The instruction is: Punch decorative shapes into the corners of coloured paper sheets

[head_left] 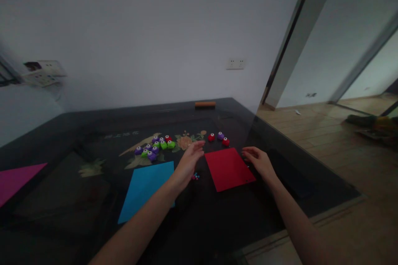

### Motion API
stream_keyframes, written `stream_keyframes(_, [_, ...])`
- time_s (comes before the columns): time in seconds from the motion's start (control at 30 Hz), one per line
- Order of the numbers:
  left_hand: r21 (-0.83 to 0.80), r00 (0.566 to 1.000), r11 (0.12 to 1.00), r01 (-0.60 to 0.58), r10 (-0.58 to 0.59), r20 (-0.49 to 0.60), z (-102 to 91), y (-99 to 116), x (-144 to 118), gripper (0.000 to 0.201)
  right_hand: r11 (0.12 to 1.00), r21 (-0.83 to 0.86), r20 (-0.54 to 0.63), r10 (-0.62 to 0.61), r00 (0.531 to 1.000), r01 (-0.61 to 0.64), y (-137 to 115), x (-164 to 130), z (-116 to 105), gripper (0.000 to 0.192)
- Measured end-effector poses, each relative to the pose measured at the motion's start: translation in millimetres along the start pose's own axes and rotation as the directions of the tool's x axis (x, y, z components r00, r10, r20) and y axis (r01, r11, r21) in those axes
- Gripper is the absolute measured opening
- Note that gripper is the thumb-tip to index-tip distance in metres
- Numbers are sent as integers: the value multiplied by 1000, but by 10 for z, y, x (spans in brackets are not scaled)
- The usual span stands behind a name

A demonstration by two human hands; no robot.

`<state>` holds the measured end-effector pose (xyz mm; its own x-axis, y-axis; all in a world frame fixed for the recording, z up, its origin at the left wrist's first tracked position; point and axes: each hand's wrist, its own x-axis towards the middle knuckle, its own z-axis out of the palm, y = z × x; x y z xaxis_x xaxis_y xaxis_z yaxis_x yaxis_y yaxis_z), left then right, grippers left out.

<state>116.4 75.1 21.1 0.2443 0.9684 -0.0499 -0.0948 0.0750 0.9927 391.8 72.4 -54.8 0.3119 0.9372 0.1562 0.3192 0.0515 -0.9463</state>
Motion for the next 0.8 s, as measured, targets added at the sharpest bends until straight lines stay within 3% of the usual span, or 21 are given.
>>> stream_keyframes(0.1, [360,962,894,-265,273,32,-443,-35,-84,28,1000,4,9,-5,1000,5,10,8,-3,25])
stream_keyframes(0.17, [622,910,693,-364,407,79,-839,-92,-164,28,1000,-3,17,-4,1000,5,18,20,-7,26])
stream_keyframes(0.23, [794,885,498,-349,455,104,-1242,-167,-248,29,1000,-14,13,0,1000,0,30,37,-10,26])
stream_keyframes(0.27, [836,881,440,-326,462,100,-1423,-209,-286,29,1000,-19,2,3,1000,-3,39,47,-13,26])
stream_keyframes(0.37, [881,878,405,-243,477,22,-1814,-317,-365,29,999,-41,-14,-1,1000,0,74,74,-21,28])
stream_keyframes(0.47, [887,884,411,-211,467,-5,-1969,-351,-382,27,997,-70,-25,-31,999,29,98,81,-27,31])
stream_keyframes(0.6, [897,895,380,-227,444,38,-1982,-309,-379,26,983,-164,-81,-100,992,86,-6,43,2,33])
stream_keyframes(0.7, [899,918,374,-227,389,70,-1962,-287,-395,26,951,-278,-101,-167,981,133,-252,2,104,32])
stream_keyframes(0.8, [880,924,412,-235,377,70,-1952,-292,-411,25,917,-312,-40,-273,961,248,-596,-35,361,27])
